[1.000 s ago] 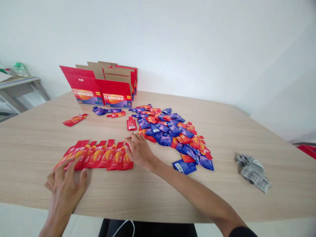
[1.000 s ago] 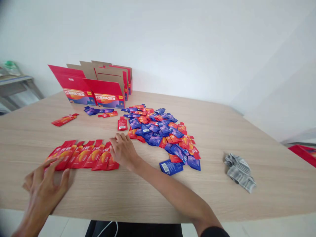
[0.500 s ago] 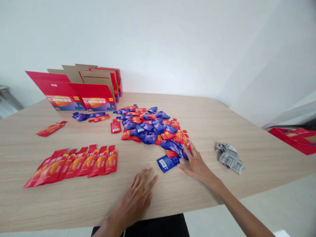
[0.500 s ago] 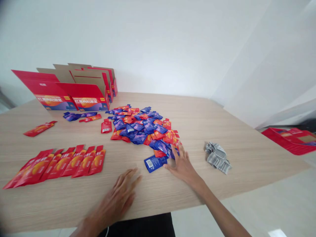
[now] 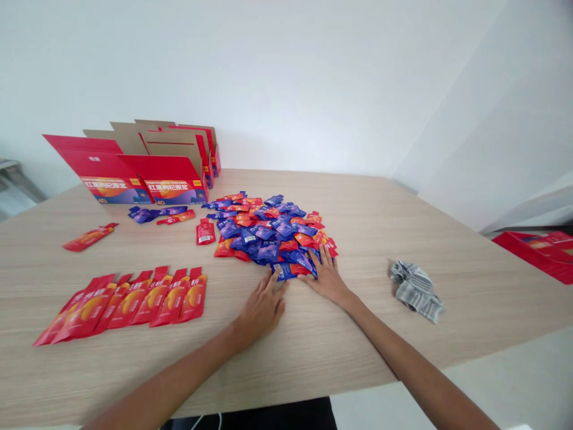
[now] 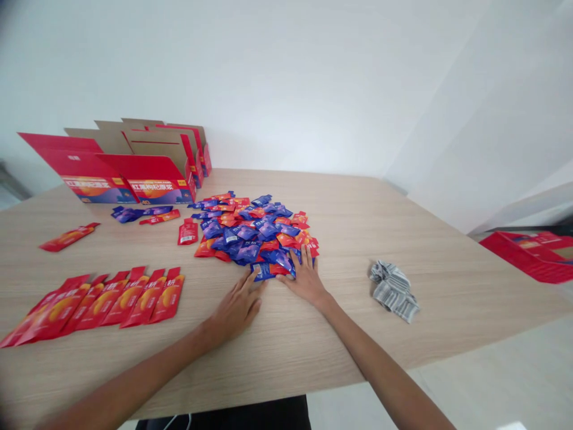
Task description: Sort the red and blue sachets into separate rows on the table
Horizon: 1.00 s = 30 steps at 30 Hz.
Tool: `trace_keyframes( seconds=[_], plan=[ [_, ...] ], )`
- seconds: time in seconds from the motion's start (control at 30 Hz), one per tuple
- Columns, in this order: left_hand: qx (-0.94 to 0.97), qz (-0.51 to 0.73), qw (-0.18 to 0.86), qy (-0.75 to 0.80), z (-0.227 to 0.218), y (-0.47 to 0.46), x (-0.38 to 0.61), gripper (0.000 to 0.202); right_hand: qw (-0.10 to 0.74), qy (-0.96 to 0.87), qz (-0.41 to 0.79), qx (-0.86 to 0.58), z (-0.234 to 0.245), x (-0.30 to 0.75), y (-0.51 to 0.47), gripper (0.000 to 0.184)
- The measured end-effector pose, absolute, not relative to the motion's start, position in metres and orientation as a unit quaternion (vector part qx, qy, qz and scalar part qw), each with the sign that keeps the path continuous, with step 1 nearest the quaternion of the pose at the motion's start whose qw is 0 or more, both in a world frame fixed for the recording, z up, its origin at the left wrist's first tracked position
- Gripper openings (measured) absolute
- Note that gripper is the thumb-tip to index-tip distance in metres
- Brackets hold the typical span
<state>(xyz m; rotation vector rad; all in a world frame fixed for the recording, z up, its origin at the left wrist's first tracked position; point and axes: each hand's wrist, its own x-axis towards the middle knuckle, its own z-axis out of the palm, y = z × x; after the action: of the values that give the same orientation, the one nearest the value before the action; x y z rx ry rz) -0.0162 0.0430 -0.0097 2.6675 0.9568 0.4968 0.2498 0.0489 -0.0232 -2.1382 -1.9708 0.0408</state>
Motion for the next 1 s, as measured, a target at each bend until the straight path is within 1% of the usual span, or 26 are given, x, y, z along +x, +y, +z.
trace_keyframes(
  seconds=[0.17,0.3,0.37,0.5,0.6,0.7,0.8,0.9,1.0],
  plan=[
    [0.909,0.191,0.153,0.338,-0.005,0.069,-0.005,0.05,0.122,-0.666,0.017,-0.736,-0.019,0.252,0.079,0.096],
    [0.909,0.197,0.149,0.335,-0.002,0.085,0.005,0.046,0.136,-0.673,0.021,-0.727,-0.018,0.262,0.091,0.092],
    [0.911,0.199,0.144,0.332,0.0,0.09,0.009,0.043,0.147,-0.688,0.012,-0.71,-0.019,0.27,0.091,0.082],
    [0.913,0.201,0.136,0.328,0.001,0.093,0.01,0.043,0.177,-0.73,0.002,-0.66,-0.014,0.285,0.082,0.057],
    [0.916,0.197,0.131,0.323,0.001,0.091,0.009,0.043,0.21,-0.741,0.022,-0.638,-0.001,0.291,0.076,0.049],
    [0.92,0.189,0.126,0.32,0.001,0.089,0.008,0.045,0.255,-0.716,0.059,-0.648,0.01,0.298,0.071,0.049],
    [0.921,0.181,0.122,0.322,0.003,0.084,0.007,0.048,0.34,-0.66,0.102,-0.662,0.016,0.305,0.067,0.055],
    [0.921,0.176,0.121,0.327,0.006,0.074,0.004,0.051,0.419,-0.622,0.176,-0.638,0.022,0.308,0.06,0.06],
    [0.917,0.18,0.126,0.334,0.008,0.056,-0.006,0.059,0.432,-0.615,0.264,-0.604,0.036,0.304,0.052,0.056]
  ],
)
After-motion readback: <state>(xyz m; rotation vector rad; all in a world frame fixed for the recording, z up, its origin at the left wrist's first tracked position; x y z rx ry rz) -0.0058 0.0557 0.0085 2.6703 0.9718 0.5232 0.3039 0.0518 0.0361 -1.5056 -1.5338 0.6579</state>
